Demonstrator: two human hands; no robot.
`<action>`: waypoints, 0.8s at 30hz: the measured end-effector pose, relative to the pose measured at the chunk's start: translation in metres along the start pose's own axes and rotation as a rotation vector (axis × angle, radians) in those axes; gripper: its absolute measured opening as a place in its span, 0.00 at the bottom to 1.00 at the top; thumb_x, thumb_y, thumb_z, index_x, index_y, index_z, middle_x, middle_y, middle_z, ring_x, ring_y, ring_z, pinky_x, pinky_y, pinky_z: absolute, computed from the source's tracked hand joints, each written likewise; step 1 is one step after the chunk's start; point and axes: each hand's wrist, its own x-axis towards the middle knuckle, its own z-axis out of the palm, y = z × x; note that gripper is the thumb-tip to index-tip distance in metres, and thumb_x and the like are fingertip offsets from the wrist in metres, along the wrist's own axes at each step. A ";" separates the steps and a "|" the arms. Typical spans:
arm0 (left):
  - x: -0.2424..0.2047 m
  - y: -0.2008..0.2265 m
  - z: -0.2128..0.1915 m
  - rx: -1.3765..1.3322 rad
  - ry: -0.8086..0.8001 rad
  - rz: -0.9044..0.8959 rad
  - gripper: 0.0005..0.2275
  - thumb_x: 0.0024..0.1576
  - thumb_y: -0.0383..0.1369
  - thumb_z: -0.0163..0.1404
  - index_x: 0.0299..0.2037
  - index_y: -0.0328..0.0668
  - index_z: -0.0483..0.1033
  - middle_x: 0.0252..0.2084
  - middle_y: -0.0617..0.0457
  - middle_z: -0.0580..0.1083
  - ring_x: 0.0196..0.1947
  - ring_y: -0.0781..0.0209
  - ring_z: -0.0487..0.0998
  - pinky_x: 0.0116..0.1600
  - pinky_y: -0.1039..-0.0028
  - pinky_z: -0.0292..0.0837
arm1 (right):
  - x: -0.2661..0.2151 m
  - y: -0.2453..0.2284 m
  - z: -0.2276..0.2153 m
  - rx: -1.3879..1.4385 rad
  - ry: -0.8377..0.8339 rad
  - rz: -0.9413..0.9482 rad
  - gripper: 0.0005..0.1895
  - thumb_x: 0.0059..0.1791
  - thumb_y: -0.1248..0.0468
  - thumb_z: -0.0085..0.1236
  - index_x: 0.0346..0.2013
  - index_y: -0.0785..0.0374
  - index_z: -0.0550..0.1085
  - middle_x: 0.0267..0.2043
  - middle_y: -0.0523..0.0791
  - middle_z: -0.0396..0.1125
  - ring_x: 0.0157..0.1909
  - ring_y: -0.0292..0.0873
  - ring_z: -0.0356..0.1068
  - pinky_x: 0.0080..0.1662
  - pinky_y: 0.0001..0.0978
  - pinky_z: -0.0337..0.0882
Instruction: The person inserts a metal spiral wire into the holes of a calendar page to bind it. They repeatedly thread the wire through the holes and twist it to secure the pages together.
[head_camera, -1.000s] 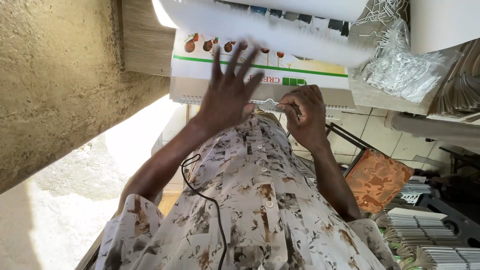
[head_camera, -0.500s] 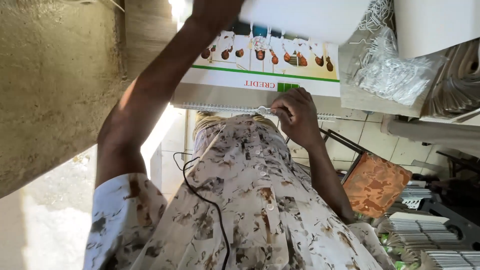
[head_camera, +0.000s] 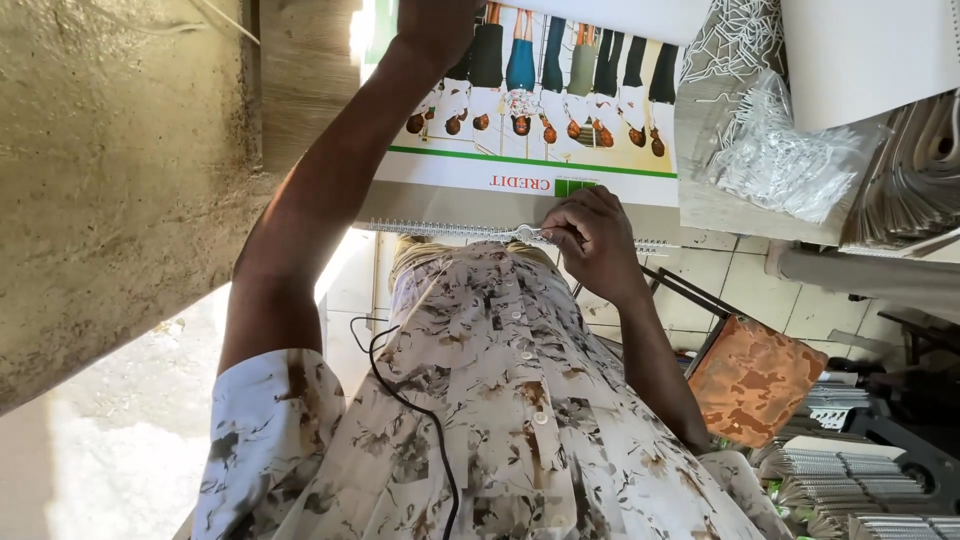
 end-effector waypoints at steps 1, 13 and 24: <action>-0.002 0.007 -0.005 -0.068 -0.062 0.008 0.33 0.54 0.40 0.66 0.69 0.43 0.66 0.62 0.39 0.72 0.60 0.39 0.73 0.64 0.46 0.60 | 0.000 -0.002 -0.001 -0.004 0.000 0.003 0.04 0.53 0.64 0.63 0.34 0.57 0.78 0.31 0.43 0.65 0.41 0.51 0.67 0.50 0.45 0.66; -0.140 0.053 0.102 -0.020 0.418 0.265 0.04 0.60 0.29 0.53 0.39 0.41 0.81 0.42 0.51 0.78 0.45 0.52 0.83 0.47 0.65 0.78 | -0.006 -0.005 0.006 0.018 0.168 0.040 0.05 0.55 0.66 0.61 0.34 0.59 0.76 0.31 0.43 0.64 0.42 0.52 0.69 0.57 0.47 0.63; -0.129 0.050 0.124 0.078 0.788 0.301 0.07 0.52 0.22 0.53 0.26 0.46 0.75 0.29 0.55 0.74 0.32 0.59 0.80 0.36 0.75 0.75 | 0.002 -0.016 0.017 0.010 0.164 -0.051 0.04 0.52 0.71 0.62 0.36 0.59 0.78 0.30 0.41 0.61 0.40 0.51 0.67 0.56 0.50 0.65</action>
